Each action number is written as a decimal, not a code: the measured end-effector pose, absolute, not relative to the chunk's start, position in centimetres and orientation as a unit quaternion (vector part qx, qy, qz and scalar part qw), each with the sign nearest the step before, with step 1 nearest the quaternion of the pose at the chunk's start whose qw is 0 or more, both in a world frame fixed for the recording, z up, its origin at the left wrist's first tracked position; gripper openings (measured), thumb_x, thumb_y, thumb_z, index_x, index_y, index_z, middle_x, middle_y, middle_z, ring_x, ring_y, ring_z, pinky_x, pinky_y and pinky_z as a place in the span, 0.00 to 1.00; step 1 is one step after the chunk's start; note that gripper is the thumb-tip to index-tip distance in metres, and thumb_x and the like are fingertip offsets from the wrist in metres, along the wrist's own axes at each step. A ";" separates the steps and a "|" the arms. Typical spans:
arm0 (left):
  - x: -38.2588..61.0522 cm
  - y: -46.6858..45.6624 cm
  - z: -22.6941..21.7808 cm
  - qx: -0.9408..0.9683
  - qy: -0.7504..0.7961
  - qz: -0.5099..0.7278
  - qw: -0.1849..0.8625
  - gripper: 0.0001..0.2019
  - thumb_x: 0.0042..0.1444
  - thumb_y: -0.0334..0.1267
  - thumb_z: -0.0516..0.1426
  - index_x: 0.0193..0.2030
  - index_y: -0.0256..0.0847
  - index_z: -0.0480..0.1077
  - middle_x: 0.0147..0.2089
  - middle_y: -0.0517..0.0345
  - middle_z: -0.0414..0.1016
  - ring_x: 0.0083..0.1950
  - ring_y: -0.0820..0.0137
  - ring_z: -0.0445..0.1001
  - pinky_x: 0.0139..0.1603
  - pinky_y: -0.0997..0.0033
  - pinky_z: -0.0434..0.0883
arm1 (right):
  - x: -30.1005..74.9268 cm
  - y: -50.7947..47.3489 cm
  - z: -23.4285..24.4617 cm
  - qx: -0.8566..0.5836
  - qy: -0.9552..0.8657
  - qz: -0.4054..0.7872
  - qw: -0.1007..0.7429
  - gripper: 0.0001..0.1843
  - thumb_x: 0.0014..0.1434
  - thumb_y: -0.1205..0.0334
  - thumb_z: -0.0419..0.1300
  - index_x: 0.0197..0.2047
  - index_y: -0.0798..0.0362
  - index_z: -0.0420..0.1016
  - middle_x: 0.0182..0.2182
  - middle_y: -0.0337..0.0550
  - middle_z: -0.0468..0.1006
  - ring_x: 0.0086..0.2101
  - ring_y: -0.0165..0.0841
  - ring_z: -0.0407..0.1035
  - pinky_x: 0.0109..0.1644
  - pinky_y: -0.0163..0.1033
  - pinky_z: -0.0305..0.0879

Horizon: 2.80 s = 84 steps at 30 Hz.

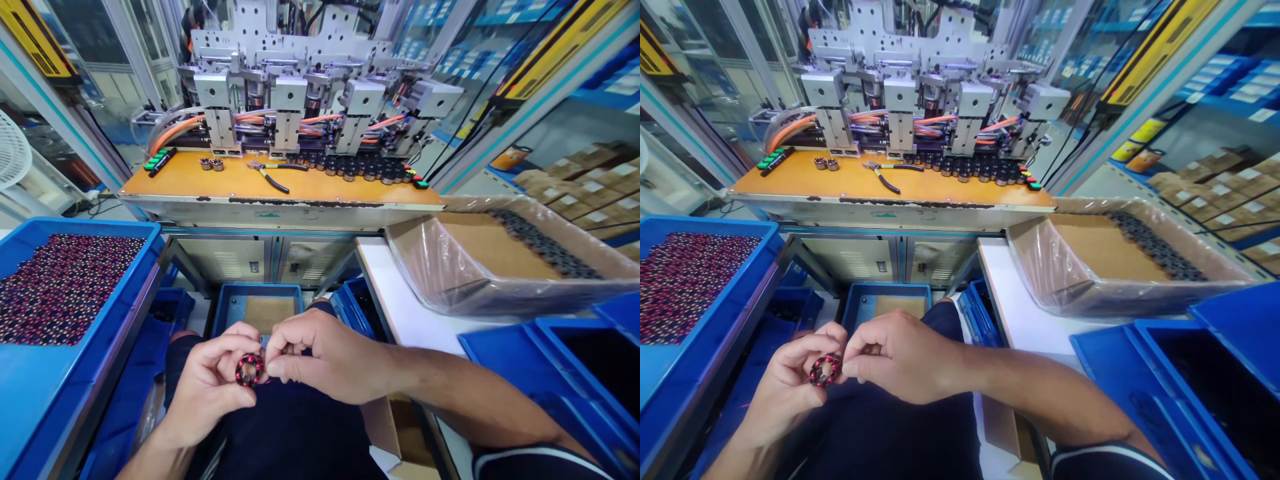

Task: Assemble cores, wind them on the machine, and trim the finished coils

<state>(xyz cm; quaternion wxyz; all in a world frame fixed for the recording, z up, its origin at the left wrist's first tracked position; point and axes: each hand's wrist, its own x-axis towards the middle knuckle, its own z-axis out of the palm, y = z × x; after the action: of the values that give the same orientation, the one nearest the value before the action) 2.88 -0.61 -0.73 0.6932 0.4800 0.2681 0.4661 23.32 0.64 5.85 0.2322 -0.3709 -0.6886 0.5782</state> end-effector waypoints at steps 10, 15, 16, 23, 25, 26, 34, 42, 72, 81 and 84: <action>2.9 -0.8 -0.4 0.495 0.254 0.471 0.685 0.14 0.43 0.40 0.73 0.39 0.46 0.81 0.39 0.57 0.70 0.34 0.73 0.73 0.33 0.76 0.72 | 24.3 -0.2 6.0 -0.338 -0.781 0.482 0.210 0.06 0.62 0.64 0.63 0.33 0.56 0.76 0.26 0.36 0.74 0.28 0.26 0.68 0.34 0.30 0.62; 3.2 -1.1 -0.6 0.422 0.222 0.441 0.761 0.16 0.44 0.46 0.72 0.39 0.45 0.79 0.37 0.59 0.68 0.34 0.75 0.71 0.34 0.75 0.72 | 25.6 0.6 5.6 -0.296 -0.901 0.141 0.285 0.07 0.68 0.65 0.57 0.46 0.58 0.73 0.39 0.47 0.78 0.39 0.33 0.70 0.44 0.38 0.68; 3.3 -1.1 -0.6 0.406 0.220 0.432 0.774 0.16 0.43 0.48 0.72 0.38 0.44 0.79 0.36 0.60 0.68 0.33 0.75 0.71 0.34 0.76 0.71 | 25.5 0.8 5.5 -0.260 -0.910 0.096 0.307 0.07 0.68 0.67 0.56 0.47 0.59 0.72 0.39 0.48 0.78 0.39 0.33 0.71 0.43 0.38 0.69; 4.1 -1.3 0.0 0.355 0.203 0.406 0.817 0.18 0.40 0.49 0.73 0.36 0.42 0.80 0.33 0.61 0.68 0.30 0.78 0.68 0.31 0.80 0.67 | 24.1 1.3 4.7 -0.129 -0.909 0.035 0.394 0.05 0.66 0.68 0.59 0.44 0.61 0.74 0.37 0.48 0.80 0.38 0.34 0.72 0.43 0.37 0.72; 4.1 -1.3 0.1 0.349 0.201 0.405 0.821 0.18 0.40 0.48 0.73 0.36 0.43 0.81 0.33 0.62 0.68 0.29 0.79 0.67 0.30 0.80 0.67 | 24.0 1.3 4.8 -0.122 -0.910 0.049 0.394 0.04 0.65 0.69 0.59 0.41 0.60 0.75 0.37 0.47 0.80 0.37 0.33 0.72 0.42 0.36 0.72; 4.1 -1.3 0.0 0.347 0.200 0.406 0.822 0.18 0.40 0.48 0.73 0.37 0.44 0.81 0.34 0.62 0.68 0.29 0.79 0.67 0.30 0.81 0.67 | 24.0 1.4 4.9 -0.120 -0.911 0.057 0.391 0.04 0.65 0.70 0.59 0.40 0.59 0.75 0.36 0.47 0.80 0.37 0.33 0.73 0.42 0.36 0.71; 4.0 -1.0 -0.2 0.356 0.202 0.406 0.817 0.18 0.41 0.49 0.73 0.37 0.42 0.80 0.36 0.62 0.69 0.29 0.80 0.68 0.30 0.82 0.66 | 23.3 1.4 4.0 -0.122 -0.884 0.063 0.446 0.10 0.67 0.71 0.55 0.36 0.60 0.76 0.29 0.46 0.80 0.29 0.32 0.70 0.31 0.38 0.68; 4.0 -0.5 -0.6 0.474 0.229 0.478 0.703 0.13 0.45 0.33 0.71 0.39 0.46 0.82 0.39 0.60 0.69 0.33 0.79 0.69 0.32 0.82 0.68 | 21.6 -0.8 2.0 -0.273 -0.781 0.151 0.542 0.06 0.66 0.69 0.59 0.36 0.57 0.75 0.28 0.43 0.79 0.29 0.28 0.72 0.33 0.33 0.70; 3.6 -0.7 -1.0 0.405 0.182 0.487 0.752 0.17 0.51 0.43 0.69 0.46 0.45 0.76 0.47 0.55 0.82 0.55 0.64 0.78 0.55 0.68 0.73 | 21.7 -1.2 1.1 -0.289 -0.762 0.098 0.572 0.08 0.68 0.68 0.54 0.36 0.54 0.71 0.27 0.41 0.75 0.28 0.28 0.71 0.32 0.32 0.69; 4.1 -1.3 -0.3 0.453 0.294 0.437 0.719 0.08 0.60 0.38 0.63 0.44 0.41 0.73 0.29 0.61 0.77 0.28 0.75 0.76 0.30 0.78 0.73 | 21.9 -1.2 1.0 -0.327 -0.763 0.073 0.553 0.06 0.65 0.70 0.56 0.36 0.54 0.72 0.27 0.41 0.75 0.28 0.28 0.71 0.32 0.33 0.69; 4.2 -1.6 -0.6 0.490 0.296 0.482 0.663 0.08 0.60 0.34 0.62 0.46 0.43 0.73 0.32 0.59 0.78 0.30 0.73 0.78 0.31 0.76 0.75 | 21.5 -1.6 0.6 -0.359 -0.735 0.122 0.562 0.06 0.64 0.71 0.57 0.36 0.53 0.72 0.28 0.40 0.75 0.28 0.28 0.70 0.32 0.33 0.67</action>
<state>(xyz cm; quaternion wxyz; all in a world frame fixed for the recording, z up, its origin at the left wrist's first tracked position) 4.25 -1.56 -0.62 0.6634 0.4896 0.2958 0.4824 21.49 -1.58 0.60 0.5617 -0.3590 -0.7353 0.1222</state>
